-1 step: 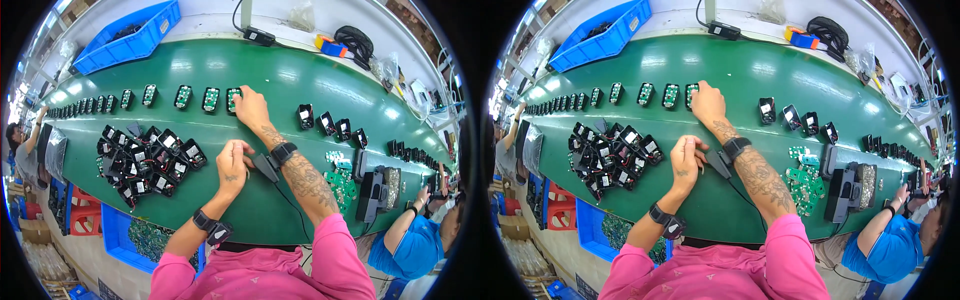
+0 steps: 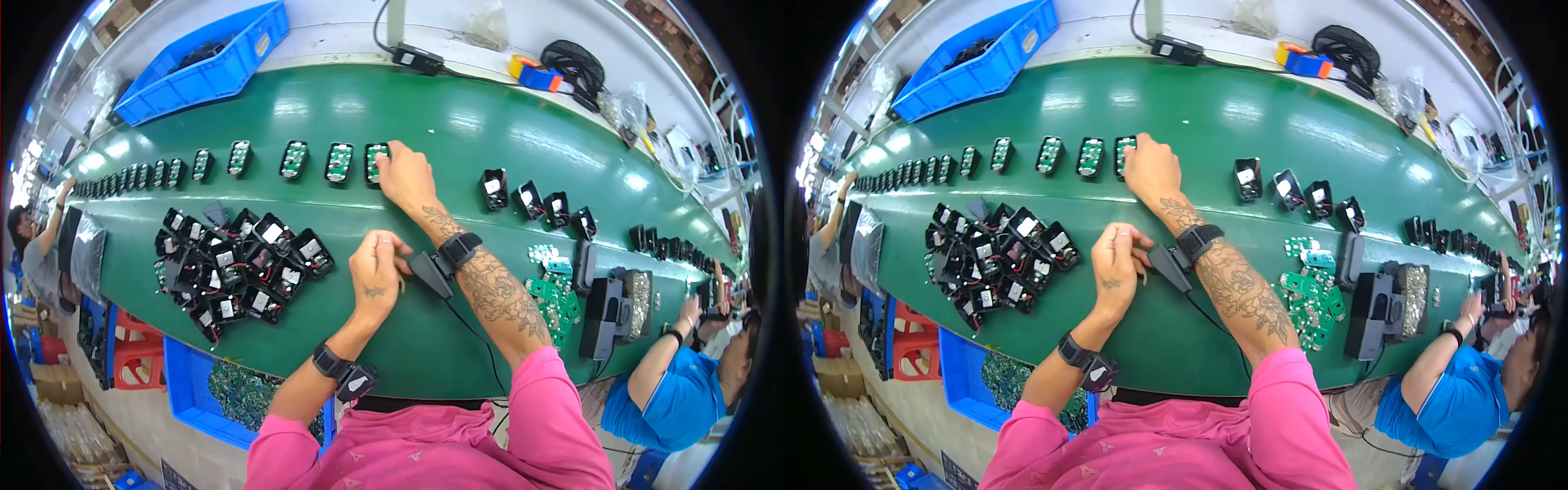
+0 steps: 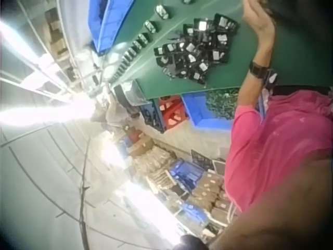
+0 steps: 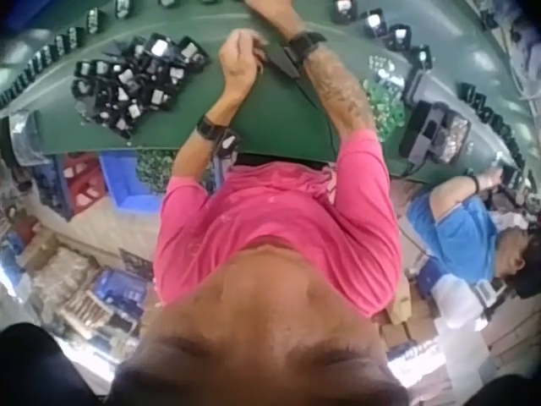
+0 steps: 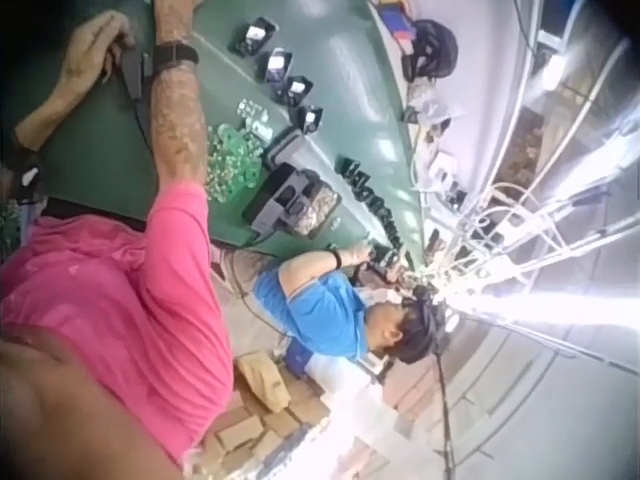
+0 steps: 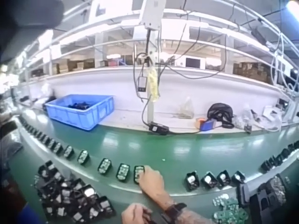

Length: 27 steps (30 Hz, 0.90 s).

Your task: The person picks up a black casing and a green circuit board by hand, fits the board into the casing, and presses them together. After assembling the unit, the person places it onto the conveyor belt and repeats the process.

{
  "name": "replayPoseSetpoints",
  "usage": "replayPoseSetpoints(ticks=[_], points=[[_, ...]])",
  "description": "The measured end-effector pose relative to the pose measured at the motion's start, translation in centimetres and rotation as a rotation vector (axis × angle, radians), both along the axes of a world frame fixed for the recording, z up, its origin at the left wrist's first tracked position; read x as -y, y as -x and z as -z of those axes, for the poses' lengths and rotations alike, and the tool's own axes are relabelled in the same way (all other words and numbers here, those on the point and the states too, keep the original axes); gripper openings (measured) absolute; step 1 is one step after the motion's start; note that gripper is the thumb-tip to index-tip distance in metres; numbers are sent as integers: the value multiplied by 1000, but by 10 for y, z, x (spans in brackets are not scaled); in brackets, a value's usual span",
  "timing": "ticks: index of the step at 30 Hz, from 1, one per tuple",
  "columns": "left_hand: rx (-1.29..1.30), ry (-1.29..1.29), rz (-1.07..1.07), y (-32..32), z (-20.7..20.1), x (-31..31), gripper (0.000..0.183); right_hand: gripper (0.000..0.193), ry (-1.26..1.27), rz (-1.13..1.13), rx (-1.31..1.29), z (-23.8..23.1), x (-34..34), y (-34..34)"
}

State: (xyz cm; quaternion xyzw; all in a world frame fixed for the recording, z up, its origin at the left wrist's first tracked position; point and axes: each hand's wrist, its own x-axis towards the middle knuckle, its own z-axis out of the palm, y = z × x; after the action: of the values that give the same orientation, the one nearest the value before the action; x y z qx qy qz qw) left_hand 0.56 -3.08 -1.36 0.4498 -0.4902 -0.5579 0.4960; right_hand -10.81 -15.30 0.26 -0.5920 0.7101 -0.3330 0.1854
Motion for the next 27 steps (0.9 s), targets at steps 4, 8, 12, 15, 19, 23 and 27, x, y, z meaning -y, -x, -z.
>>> replayPoseSetpoints(ticks=[4, 8, 12, 15, 19, 23, 27], points=[[-28, 40, -12, -11, 6, 1, 28, 47, -2, 10, -365, -14, -24, 23], [-4, 29, 54, -2, -1, -5, 21, 62, 179, 177, -867, -37, -69, 90], [74, 38, 249, 8, -7, -10, 21, 67, -82, 170, -669, -36, -77, 132], [184, 138, 244, 9, -9, -19, 50, 66, 31, 107, -543, -30, -89, 117], [108, 174, 264, 14, -14, -26, 88, 49, -6, -80, -114, -49, -144, 55], [377, 496, 228, 5, -1, -24, 77, 36, 53, -175, 145, -47, -176, 49], [10, 132, 367, 20, -17, -43, 68, 18, 102, -53, 91, -38, -198, 64]])
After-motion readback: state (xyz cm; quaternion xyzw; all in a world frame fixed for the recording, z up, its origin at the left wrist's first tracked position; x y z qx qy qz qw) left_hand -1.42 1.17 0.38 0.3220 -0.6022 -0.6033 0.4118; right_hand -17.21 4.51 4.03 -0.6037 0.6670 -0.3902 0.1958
